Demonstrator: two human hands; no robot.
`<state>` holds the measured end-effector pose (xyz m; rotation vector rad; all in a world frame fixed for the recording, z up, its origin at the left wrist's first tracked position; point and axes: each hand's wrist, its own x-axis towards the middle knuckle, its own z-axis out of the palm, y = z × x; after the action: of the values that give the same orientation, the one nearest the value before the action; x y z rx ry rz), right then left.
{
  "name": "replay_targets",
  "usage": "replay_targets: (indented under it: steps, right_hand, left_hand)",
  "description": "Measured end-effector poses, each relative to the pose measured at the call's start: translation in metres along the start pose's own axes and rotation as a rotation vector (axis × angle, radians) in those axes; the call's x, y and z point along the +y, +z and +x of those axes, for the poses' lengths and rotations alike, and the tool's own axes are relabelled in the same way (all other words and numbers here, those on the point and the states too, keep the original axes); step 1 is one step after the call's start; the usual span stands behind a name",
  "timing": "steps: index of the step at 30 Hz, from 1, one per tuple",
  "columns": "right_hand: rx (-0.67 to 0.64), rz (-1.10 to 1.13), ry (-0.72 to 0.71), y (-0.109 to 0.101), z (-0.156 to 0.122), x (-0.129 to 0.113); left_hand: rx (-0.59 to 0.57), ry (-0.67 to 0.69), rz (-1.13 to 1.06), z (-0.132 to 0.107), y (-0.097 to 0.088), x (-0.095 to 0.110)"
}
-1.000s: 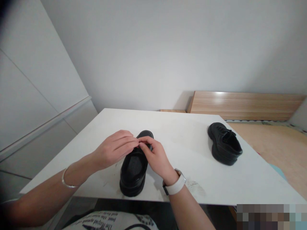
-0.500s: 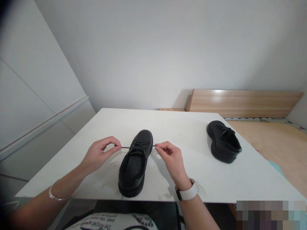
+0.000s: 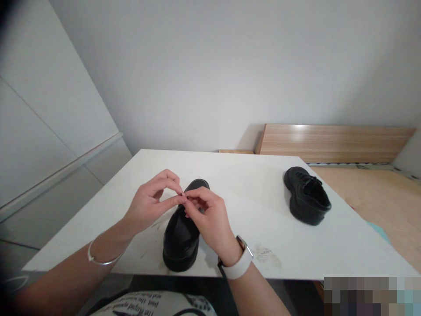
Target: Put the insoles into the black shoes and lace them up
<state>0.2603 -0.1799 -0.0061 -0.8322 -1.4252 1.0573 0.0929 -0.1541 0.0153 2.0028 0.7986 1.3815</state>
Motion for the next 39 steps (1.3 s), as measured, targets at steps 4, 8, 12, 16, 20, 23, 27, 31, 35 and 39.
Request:
replay_targets:
  steps: [4, 8, 12, 16, 20, 23, 27, 31, 35, 39]
  right_hand:
    - [0.043, -0.047, -0.024, -0.004, -0.003, 0.001]
    - [0.069, 0.005, -0.006, -0.003, -0.004, 0.001]
    - [0.110, 0.041, -0.020, -0.008, 0.000, 0.007]
    - [0.275, 0.046, 0.045, -0.025, 0.003, 0.032]
    - [0.371, 0.001, 0.014, -0.033, -0.005, 0.047]
    - [0.343, -0.166, -0.192, -0.027, -0.013, 0.034]
    - [0.201, -0.401, -0.436, -0.016, -0.013, 0.010]
    - [0.093, -0.398, -0.452, -0.012, -0.008, 0.005]
    - [0.066, -0.243, -0.218, -0.015, -0.006, 0.018]
    - [0.015, -0.246, -0.059, -0.018, -0.005, 0.025]
  left_hand:
    - [-0.083, -0.172, -0.163, -0.008, -0.002, -0.013]
    - [-0.249, -0.303, -0.111, -0.015, -0.002, -0.024]
    - [-0.207, -0.365, -0.221, -0.017, 0.001, -0.030]
    - [-0.193, -0.446, -0.380, -0.018, 0.004, -0.035]
    - [-0.213, -0.471, -0.308, -0.013, 0.009, -0.034]
    - [-0.264, -0.449, -0.147, -0.009, 0.013, -0.026]
    - [-0.307, -0.257, 0.106, -0.008, 0.014, -0.015]
    - [-0.313, -0.213, 0.138, -0.011, 0.010, -0.013]
    - [-0.315, -0.079, 0.162, -0.012, 0.004, -0.011]
    - [-0.315, 0.177, 0.284, -0.009, 0.002, -0.009]
